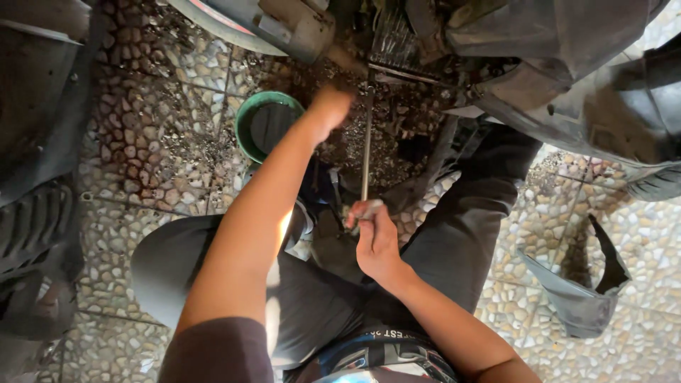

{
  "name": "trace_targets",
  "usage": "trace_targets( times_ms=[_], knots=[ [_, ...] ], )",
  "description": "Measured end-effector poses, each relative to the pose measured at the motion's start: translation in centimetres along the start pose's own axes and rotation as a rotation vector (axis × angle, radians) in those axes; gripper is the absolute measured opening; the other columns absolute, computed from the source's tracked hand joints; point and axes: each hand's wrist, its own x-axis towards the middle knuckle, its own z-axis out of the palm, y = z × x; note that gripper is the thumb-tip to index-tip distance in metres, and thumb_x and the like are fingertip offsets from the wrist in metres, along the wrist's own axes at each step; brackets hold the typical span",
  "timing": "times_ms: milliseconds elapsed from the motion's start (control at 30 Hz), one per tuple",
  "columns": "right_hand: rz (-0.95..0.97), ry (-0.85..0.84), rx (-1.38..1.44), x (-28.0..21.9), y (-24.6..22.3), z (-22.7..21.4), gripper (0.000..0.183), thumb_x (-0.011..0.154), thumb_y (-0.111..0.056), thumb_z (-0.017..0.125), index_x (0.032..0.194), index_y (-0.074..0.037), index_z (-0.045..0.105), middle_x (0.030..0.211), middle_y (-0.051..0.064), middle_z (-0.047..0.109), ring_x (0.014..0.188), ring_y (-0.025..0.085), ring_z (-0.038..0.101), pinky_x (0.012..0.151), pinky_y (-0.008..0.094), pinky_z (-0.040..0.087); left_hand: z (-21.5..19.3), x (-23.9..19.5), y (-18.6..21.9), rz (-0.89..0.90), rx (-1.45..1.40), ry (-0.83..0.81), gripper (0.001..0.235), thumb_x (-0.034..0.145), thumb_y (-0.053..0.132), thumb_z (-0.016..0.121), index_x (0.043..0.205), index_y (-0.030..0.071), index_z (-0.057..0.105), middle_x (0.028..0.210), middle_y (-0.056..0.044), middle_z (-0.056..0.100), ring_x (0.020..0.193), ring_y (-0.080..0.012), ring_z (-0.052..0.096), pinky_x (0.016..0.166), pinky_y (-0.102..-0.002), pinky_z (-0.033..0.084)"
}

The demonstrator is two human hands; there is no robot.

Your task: The person crouches beside a motor scooter and uses a T-handle wrench to loosen and turn bolts on the engine area near the exhaust. After working the fasteners, the person picks up a blue cloth and wipes the engine and surrounding panels.

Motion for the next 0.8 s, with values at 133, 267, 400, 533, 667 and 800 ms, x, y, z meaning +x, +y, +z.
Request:
trace_targets(
  times_ms=[133,267,400,533,667,800],
  knots=[
    [-0.070,0.022,0.117,1.1,-3.3,0.7,0.012,0.112,-0.007,0.037,0.122,-0.002,0.037,0.120,0.018,0.065,0.111,0.025,0.068,0.101,0.040,0.052,-1.2,-7.0,-0.2,0.347,0.347,-0.064,0.025,0.095,0.024,0.061,0.099,0.003,0.075,0.091,-0.016,0.074,0.084,-0.0298,0.071,0.073,-0.044,0.054],
    [0.157,-0.040,-0.078,1.5,-4.0,-0.6,0.018,0.109,-0.014,0.048,0.122,-0.003,0.042,0.104,0.019,0.066,0.092,0.025,0.064,0.085,0.039,0.050,-4.5,-18.9,3.4,0.067,0.513,-0.654,0.056,0.106,0.048,0.037,0.112,0.004,0.072,0.102,-0.015,0.075,0.091,-0.0296,0.072,0.085,-0.041,0.049],
    [0.440,-0.072,-0.346,1.9,-4.5,-1.6,0.020,0.100,-0.017,0.058,0.116,-0.006,0.054,0.082,0.012,0.068,0.069,0.023,0.066,0.067,0.037,0.051,-5.1,-25.3,1.1,-0.169,-0.037,-0.950,0.051,0.106,0.044,0.050,0.135,0.004,0.064,0.123,-0.015,0.069,0.109,-0.0242,0.065,0.097,-0.038,0.051],
    [-0.039,-0.071,-0.485,2.7,-4.6,-2.9,0.014,0.100,-0.009,0.065,0.112,-0.008,0.059,0.097,0.013,0.066,0.093,0.027,0.061,0.085,0.039,0.050,-4.4,-31.6,5.0,0.025,0.730,-0.716,0.056,0.091,0.031,0.059,0.142,0.011,0.047,0.108,-0.024,0.072,0.097,-0.0345,0.072,0.087,-0.045,0.056],
    [-0.050,-0.436,-0.318,7.0,-6.8,-6.1,0.038,0.087,-0.009,0.076,0.120,-0.008,0.058,0.115,0.014,0.057,0.110,0.028,0.056,0.094,0.042,0.045,-2.4,-30.5,-0.3,0.443,0.489,-0.402,0.039,0.097,0.017,0.057,0.133,0.005,0.058,0.115,-0.024,0.071,0.108,-0.0389,0.067,0.091,-0.047,0.053],
    [0.705,-0.082,0.266,12.8,1.7,-8.1,0.051,0.087,-0.012,0.062,0.135,-0.012,0.044,0.129,0.009,0.058,0.115,0.027,0.057,0.094,0.042,0.043,-1.7,-30.8,-2.2,0.620,0.883,-0.102,0.043,0.091,0.011,0.056,0.132,0.002,0.057,0.121,-0.020,0.066,0.112,-0.0367,0.062,0.092,-0.055,0.047]
  ],
)
